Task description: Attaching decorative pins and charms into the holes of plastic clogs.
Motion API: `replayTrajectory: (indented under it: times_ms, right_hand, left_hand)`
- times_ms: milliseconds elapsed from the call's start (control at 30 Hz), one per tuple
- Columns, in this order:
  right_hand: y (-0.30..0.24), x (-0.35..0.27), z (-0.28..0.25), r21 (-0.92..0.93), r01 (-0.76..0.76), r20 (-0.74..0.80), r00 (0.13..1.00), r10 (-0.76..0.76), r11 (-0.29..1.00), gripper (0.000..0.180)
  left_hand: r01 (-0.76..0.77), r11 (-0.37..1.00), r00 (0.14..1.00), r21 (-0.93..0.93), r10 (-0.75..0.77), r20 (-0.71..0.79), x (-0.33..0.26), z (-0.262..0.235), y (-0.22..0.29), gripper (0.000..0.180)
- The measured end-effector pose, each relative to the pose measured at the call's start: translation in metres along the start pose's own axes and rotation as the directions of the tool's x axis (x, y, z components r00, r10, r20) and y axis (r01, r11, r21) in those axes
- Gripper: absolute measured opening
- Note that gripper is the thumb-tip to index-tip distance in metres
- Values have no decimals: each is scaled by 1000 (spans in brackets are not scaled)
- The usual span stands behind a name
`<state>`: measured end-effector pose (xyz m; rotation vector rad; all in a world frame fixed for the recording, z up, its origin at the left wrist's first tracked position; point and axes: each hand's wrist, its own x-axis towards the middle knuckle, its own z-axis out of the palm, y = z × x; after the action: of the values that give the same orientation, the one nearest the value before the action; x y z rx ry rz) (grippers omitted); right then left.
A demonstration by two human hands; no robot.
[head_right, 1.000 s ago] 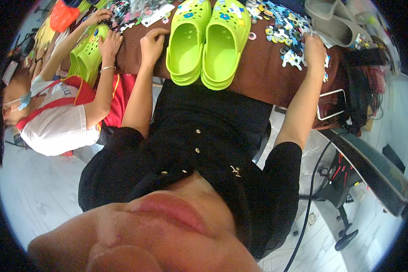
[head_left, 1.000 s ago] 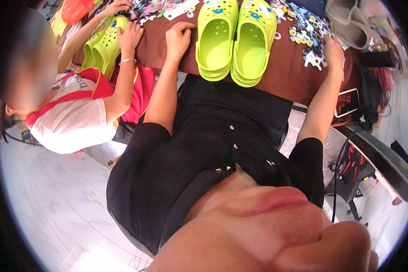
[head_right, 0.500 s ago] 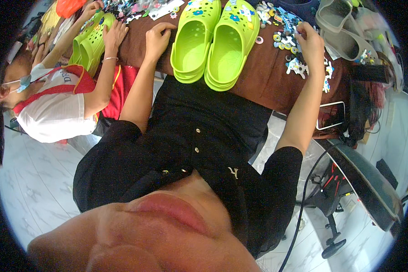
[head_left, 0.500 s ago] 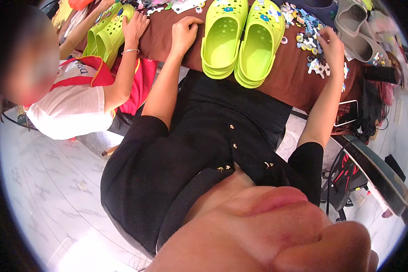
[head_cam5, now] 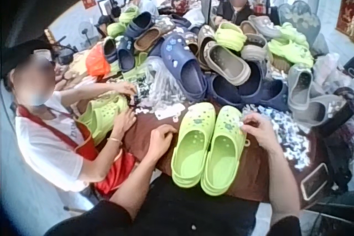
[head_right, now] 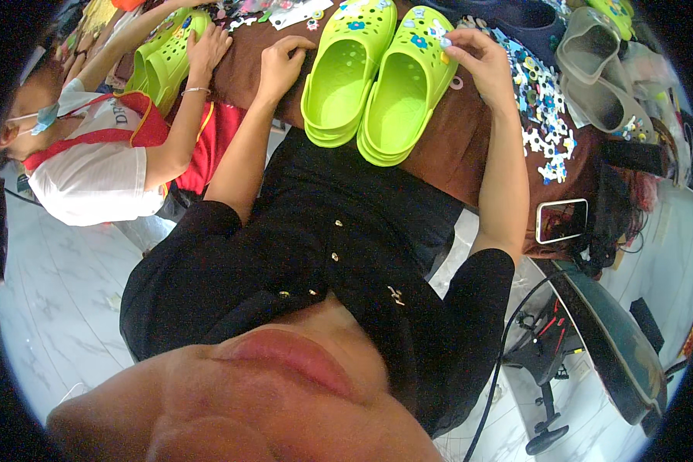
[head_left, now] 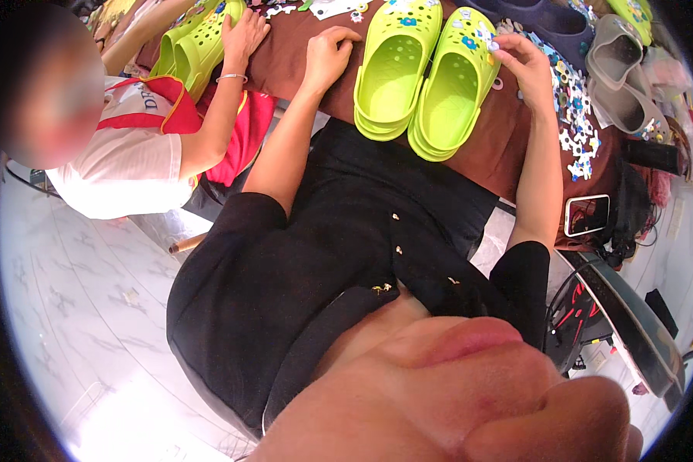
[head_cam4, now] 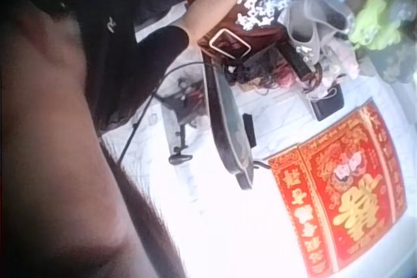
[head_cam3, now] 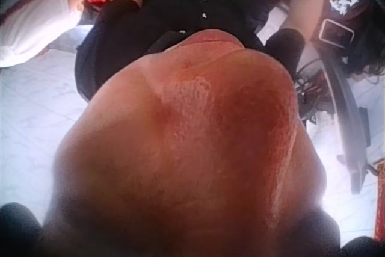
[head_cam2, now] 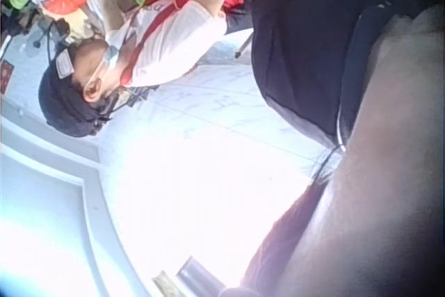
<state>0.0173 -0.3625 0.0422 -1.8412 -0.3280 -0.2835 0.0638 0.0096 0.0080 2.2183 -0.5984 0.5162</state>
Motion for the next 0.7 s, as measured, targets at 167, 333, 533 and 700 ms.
replayTrajectory:
  times_ms: [167, 333, 533, 700]
  right_hand:
    - [-4, -13, -2, 302, -129, 149, 985, 87, 945, 8]
    - [2, -12, -8, 305, -88, 214, 977, 23, 948, 9]
    - [3, -14, 0, 300, -158, 221, 971, 93, 941, 8]
    - [7, -13, 9, 180, 31, 74, 996, -45, 983, 12]
  left_hand:
    - [-1, 1000, 1000, 22, 1, -5, 2, -1, 3, 18]
    - [31, 999, 999, 17, -31, 10, 3, -3, 3, 18]
    - [11, 1000, 1000, 6, -11, 4, 3, -2, 2, 18]
    - [1, 1000, 1000, 3, -1, -4, 2, -2, 3, 18]
